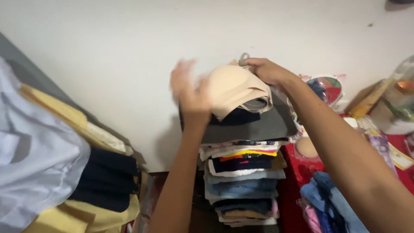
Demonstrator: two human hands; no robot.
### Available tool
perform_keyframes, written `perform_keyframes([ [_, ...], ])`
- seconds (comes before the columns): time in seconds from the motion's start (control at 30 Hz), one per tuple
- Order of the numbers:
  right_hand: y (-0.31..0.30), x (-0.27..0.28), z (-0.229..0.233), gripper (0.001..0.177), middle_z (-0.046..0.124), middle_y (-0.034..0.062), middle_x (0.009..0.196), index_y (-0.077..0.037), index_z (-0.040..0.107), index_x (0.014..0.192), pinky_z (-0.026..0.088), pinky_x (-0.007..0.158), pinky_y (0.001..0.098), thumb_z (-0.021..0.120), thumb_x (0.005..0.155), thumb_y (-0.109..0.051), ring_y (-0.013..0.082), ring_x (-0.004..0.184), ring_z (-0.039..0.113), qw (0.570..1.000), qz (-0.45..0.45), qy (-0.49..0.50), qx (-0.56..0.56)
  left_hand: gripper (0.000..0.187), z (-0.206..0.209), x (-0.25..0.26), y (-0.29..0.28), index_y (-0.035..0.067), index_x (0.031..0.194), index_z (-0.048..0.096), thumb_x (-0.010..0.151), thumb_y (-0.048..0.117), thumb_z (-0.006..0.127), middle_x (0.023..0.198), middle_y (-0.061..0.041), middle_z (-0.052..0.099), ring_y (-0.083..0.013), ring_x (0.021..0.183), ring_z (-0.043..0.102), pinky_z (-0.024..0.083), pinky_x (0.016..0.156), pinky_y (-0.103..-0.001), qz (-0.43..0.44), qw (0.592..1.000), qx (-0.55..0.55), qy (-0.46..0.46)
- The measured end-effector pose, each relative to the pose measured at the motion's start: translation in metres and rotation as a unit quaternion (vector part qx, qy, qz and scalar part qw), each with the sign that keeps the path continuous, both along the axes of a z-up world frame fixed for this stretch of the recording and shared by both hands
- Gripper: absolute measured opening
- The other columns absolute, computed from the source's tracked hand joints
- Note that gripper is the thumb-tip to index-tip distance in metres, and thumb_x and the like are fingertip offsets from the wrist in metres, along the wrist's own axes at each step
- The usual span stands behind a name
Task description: The person folds various clothing items including shirts, pants, and shorts on a table and bed. They then place the folded clothes into a drawer and on top of a stack.
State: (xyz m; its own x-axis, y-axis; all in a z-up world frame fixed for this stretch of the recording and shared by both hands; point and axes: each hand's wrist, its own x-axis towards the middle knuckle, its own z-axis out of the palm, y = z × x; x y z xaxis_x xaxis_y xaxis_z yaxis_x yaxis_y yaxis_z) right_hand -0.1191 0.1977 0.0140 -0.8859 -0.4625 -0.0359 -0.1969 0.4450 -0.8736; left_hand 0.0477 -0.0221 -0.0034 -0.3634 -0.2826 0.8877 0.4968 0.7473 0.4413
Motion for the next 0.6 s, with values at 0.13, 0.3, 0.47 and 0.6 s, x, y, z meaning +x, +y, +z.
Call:
perform_keyframes([
  [0.13,-0.012,0.037,0.001,0.046,0.060,0.0234,0.136,-0.016,0.060,0.141,0.053,0.097,0.0454,0.063,0.098,-0.028,0.0356,0.115,0.063,0.917,-0.111,0.282,0.259,0.051,0.013,-0.001,0.038,0.024,0.134,0.065,0.088,0.045,0.070,0.152,-0.017,0.047,-0.0473,0.139,0.036,0.018,0.103,-0.080,0.021,0.954,-0.155,-0.256],
  [0.3,-0.019,0.105,-0.052,0.045,0.048,0.0130,0.154,-0.021,0.047,0.152,0.035,0.114,0.0561,0.045,0.108,-0.032,0.0323,0.149,0.040,0.920,-0.084,0.356,0.137,0.063,-0.018,0.003,0.047,0.025,0.145,0.054,0.085,0.042,0.066,0.157,-0.014,0.040,-0.0432,0.143,0.038,0.026,0.103,-0.082,-0.032,0.924,-0.140,-0.354],
  [0.47,-0.011,0.122,-0.068,0.048,0.043,0.0145,0.158,-0.028,0.044,0.152,0.035,0.114,0.0526,0.040,0.106,-0.037,0.0344,0.145,0.039,0.935,-0.098,0.313,0.135,0.069,-0.053,0.005,0.054,0.024,0.150,0.048,0.087,0.045,0.066,0.161,-0.017,0.035,-0.0457,0.141,0.039,0.027,0.103,-0.081,-0.001,0.941,-0.148,-0.304],
  [0.6,-0.006,0.108,-0.037,0.051,0.041,0.0192,0.158,-0.028,0.043,0.155,0.033,0.116,0.0538,0.037,0.107,-0.042,0.0392,0.144,0.040,0.926,-0.103,0.332,0.146,0.069,-0.034,-0.005,0.056,0.029,0.154,0.043,0.092,0.051,0.064,0.163,-0.016,0.034,-0.0438,0.145,0.037,0.027,0.106,-0.078,0.013,0.946,-0.178,-0.272],
])
